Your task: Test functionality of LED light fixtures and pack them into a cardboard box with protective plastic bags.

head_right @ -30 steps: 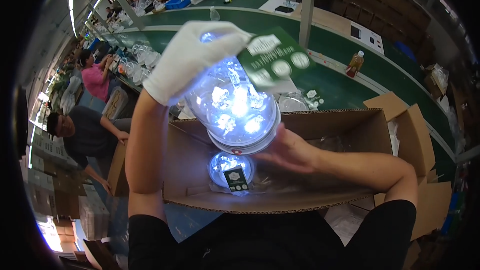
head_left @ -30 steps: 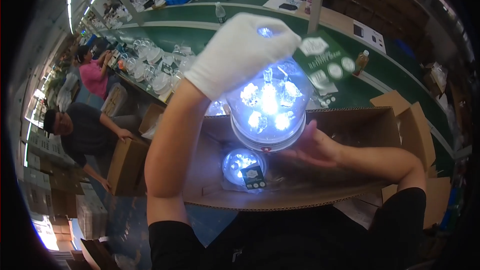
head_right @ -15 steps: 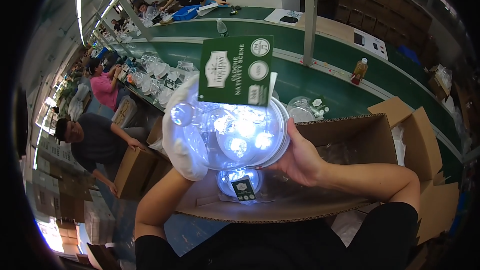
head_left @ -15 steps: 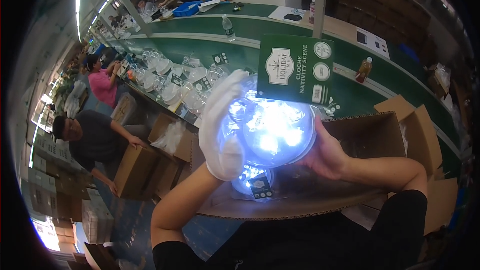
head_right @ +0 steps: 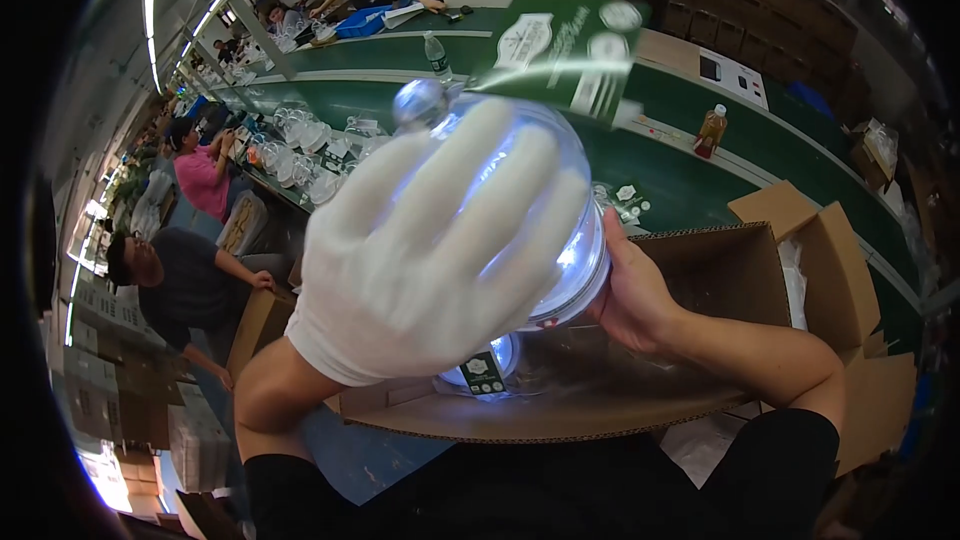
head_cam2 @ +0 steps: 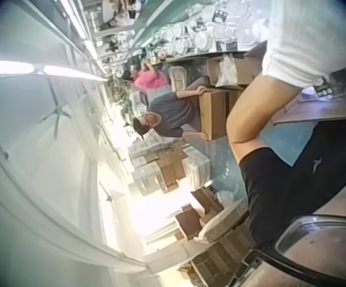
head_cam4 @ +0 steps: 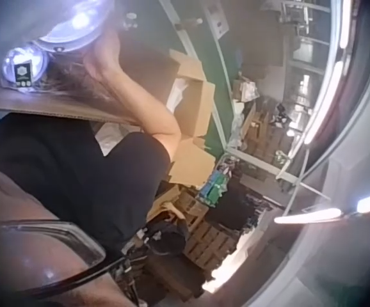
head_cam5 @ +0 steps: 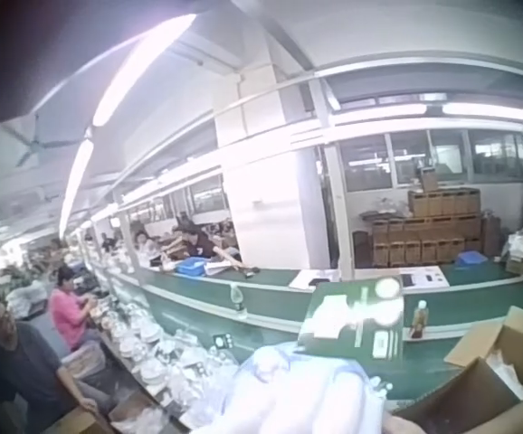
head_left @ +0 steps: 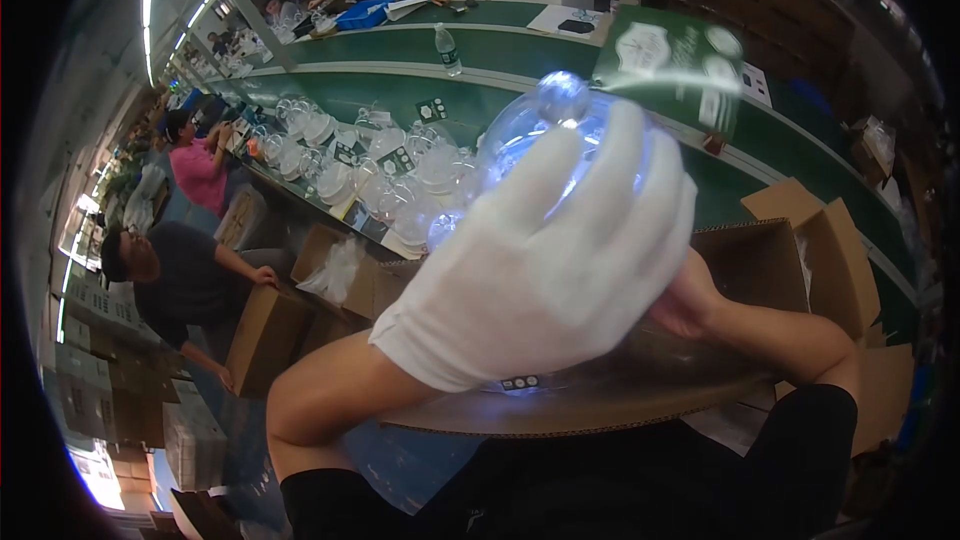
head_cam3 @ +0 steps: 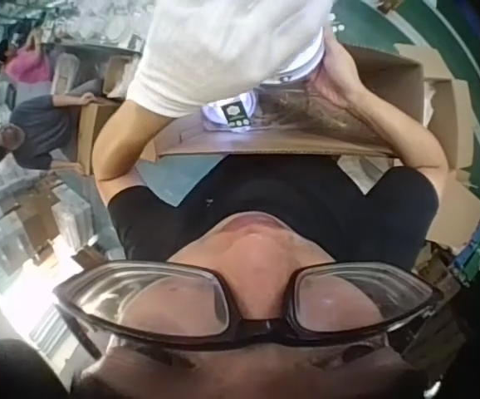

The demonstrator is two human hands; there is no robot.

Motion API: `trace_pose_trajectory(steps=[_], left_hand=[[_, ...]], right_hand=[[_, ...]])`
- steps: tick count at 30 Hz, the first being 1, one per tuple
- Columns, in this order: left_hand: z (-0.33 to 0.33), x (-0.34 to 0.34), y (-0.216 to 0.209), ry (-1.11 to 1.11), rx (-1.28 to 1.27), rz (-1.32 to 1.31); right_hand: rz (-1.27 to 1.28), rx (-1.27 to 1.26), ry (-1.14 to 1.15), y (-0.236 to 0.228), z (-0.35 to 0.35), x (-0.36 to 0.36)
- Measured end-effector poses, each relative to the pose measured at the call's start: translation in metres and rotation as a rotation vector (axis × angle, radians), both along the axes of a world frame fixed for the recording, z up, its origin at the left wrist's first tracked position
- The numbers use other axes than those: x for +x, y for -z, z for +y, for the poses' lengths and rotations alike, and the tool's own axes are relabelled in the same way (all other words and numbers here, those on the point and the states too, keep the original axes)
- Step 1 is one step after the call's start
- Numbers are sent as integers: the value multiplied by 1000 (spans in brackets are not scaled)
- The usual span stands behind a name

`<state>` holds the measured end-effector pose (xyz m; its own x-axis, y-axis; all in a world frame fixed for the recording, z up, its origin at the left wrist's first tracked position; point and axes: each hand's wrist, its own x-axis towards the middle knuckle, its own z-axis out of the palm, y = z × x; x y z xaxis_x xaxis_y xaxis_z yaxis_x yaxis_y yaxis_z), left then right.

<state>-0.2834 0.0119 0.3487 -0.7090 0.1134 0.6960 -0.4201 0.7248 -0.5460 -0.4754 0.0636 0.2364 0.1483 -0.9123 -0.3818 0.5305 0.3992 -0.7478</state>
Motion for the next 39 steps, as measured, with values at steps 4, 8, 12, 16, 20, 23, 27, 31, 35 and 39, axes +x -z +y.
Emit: trace_pose_trajectory(steps=[4,8,12,16,20,23,27,31,35,39], left_hand=[[8,-23,-26,-38,452,-359],[5,-40,-1,-160,106,-307],[16,-40,36,-229,-191,-515],[3,-20,54,287,-36,-528],[-40,77,92,596,248,213],[-34,89,98,372,969,913],[-51,89,106,826,2139,1237],[-83,72,96,789,2071,1213],[-73,70,98,735,2064,1109],[-56,71,98,670,2009,1026]], right_hand=[[67,41,117,-8,5,3],[110,3,207,-6,2,-2],[54,-110,160,17,-5,-14],[95,-76,178,4,-9,-16],[156,-153,155,8,-9,-15],[165,-108,124,8,-2,-13],[346,-92,-57,7,8,-9],[345,129,-125,-16,14,13],[101,124,-65,10,14,7],[214,159,-228,-3,21,10]])
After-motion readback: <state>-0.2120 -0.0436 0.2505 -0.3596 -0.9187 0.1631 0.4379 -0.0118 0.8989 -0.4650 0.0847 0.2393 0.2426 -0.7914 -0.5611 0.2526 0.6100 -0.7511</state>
